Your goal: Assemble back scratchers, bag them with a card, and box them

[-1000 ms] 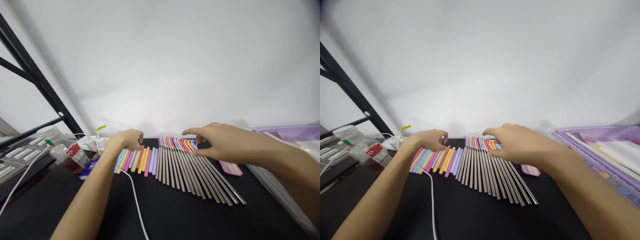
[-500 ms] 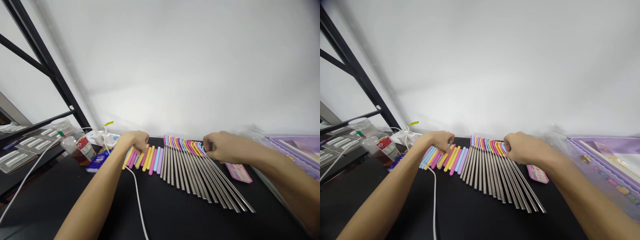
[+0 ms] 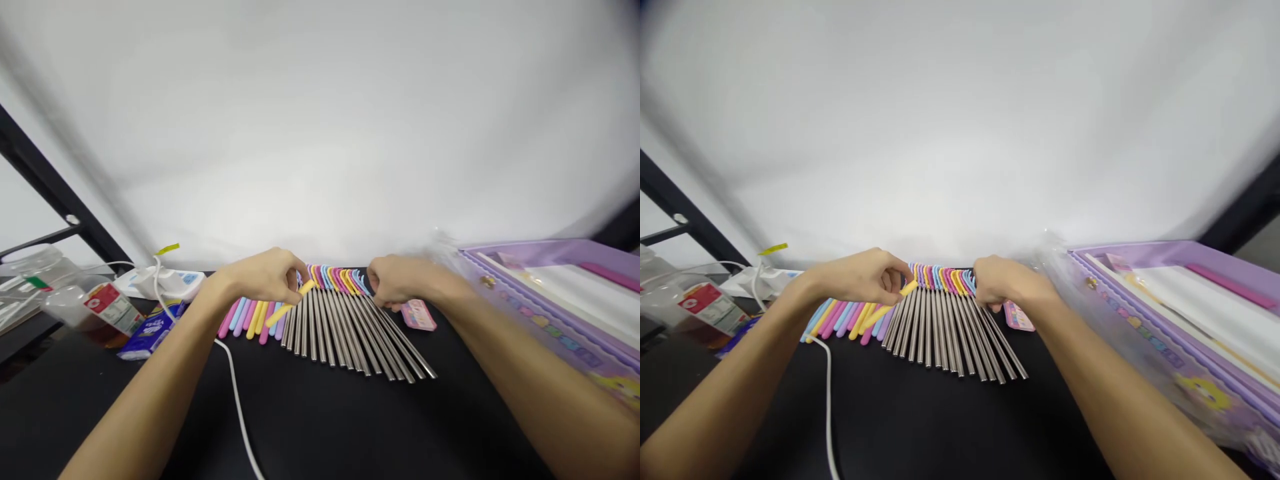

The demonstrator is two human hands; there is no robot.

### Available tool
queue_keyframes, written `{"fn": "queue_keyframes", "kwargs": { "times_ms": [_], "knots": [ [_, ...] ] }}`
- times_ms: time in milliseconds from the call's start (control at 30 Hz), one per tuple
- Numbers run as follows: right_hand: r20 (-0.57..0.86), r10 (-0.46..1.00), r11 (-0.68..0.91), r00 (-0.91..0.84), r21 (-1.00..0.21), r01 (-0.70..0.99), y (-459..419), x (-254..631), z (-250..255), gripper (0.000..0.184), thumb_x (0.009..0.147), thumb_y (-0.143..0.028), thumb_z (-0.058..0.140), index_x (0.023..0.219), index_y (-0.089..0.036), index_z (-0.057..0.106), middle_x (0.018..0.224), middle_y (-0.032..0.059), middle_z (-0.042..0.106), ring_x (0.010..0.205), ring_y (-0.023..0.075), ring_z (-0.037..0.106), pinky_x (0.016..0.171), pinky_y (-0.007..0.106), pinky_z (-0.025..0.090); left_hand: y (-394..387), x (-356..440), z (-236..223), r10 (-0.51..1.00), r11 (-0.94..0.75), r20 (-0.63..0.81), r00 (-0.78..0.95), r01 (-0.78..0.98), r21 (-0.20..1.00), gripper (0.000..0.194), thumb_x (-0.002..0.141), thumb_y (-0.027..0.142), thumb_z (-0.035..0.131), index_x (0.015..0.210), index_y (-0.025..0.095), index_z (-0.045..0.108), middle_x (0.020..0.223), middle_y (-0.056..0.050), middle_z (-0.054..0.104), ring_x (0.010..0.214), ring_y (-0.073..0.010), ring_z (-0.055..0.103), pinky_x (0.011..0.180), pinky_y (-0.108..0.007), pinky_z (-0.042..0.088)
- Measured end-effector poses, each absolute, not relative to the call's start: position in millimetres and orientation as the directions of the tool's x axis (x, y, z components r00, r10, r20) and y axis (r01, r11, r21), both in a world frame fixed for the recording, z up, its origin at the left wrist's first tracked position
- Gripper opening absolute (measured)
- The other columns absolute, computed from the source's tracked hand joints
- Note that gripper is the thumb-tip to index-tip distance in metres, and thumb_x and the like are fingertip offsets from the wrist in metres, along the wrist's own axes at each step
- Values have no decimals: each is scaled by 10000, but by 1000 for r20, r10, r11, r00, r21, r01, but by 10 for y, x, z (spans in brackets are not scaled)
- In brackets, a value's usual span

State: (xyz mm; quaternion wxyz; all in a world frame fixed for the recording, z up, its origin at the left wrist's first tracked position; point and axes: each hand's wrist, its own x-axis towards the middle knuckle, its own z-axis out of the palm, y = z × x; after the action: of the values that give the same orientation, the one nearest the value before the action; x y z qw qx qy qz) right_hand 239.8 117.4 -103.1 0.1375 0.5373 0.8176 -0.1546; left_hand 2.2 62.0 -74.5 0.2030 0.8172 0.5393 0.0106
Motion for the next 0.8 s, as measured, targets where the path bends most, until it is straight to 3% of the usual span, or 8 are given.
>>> {"fn": "queue_keyframes", "kwargs": {
  "times_ms": [100, 200, 300, 433, 533, 633, 800],
  "knots": [
    [-393, 835, 358, -385, -143, 923, 1187, 2420, -1035, 143, 560, -115, 573, 683, -164, 627, 554, 52, 658, 577, 209, 634, 514, 280, 409, 686, -79, -773, 936, -238, -214, 279, 951, 196, 419, 667, 262, 606, 1068, 166, 679, 843, -41, 728, 716, -172, 657, 591, -251, 454],
    [-400, 838, 340, -371, -150, 928, 1198, 2426, -1050, 130, 577, -126, 567, 691, -168, 610, 541, 55, 650, 575, 214, 636, 529, 288, 427, 739, -303, -812, 971, -24, -238, 29, 999, 24, 548, 641, 276, 621, 1177, 162, 611, 923, -81, 728, 759, -197, 669, 588, -255, 464],
    [-411, 828, 355, -382, -142, 924, 1203, 2412, -1076, 105, 582, -129, 555, 669, -180, 586, 510, 38, 628, 541, 197, 609, 521, 283, 414, 763, -486, -883, 951, 103, -286, -117, 993, -64, 589, 608, 248, 621, 1190, 165, 575, 908, -101, 729, 722, -219, 674, 553, -272, 467],
    [-448, 806, 365, -386, -137, 921, 1201, 2387, -1114, 104, 563, -108, 540, 614, -197, 521, 463, 9, 586, 489, 167, 555, 496, 267, 385, 770, -517, -956, 937, 84, -336, -99, 995, -59, 512, 619, 252, 625, 1124, 171, 596, 740, -67, 720, 655, -226, 666, 559, -289, 474],
    [-477, 800, 315, -363, -181, 932, 1215, 2388, -1161, 132, 553, -96, 534, 580, -207, 468, 447, -7, 563, 466, 148, 532, 478, 250, 364, 772, -392, -964, 965, -4, -260, -8, 999, -43, 371, 693, 317, 605, 1040, 190, 637, 920, -101, 726, 811, -241, 672, 653, -304, 482],
    [-482, 799, 284, -361, -227, 932, 1253, 2417, -1202, 147, 553, -115, 542, 555, -214, 432, 420, -24, 524, 433, 125, 485, 458, 239, 333, 784, -237, -993, 963, -115, -244, 112, 993, 5, 283, 754, 370, 571, 975, 230, 679, 1014, -67, 714, 877, -217, 662, 703, -282, 475],
    [-440, 829, 227, -346, -300, 926, 1298, 2488, -1104, 113, 585, -168, 588, 606, -208, 484, 436, -6, 560, 467, 143, 534, 466, 238, 371, 835, -145, -1125, 944, -134, -301, 135, 991, 25, 408, 742, 378, 574, 1091, 199, 685, 1095, -107, 703, 889, -242, 663, 679, -292, 482]
  ]
}}
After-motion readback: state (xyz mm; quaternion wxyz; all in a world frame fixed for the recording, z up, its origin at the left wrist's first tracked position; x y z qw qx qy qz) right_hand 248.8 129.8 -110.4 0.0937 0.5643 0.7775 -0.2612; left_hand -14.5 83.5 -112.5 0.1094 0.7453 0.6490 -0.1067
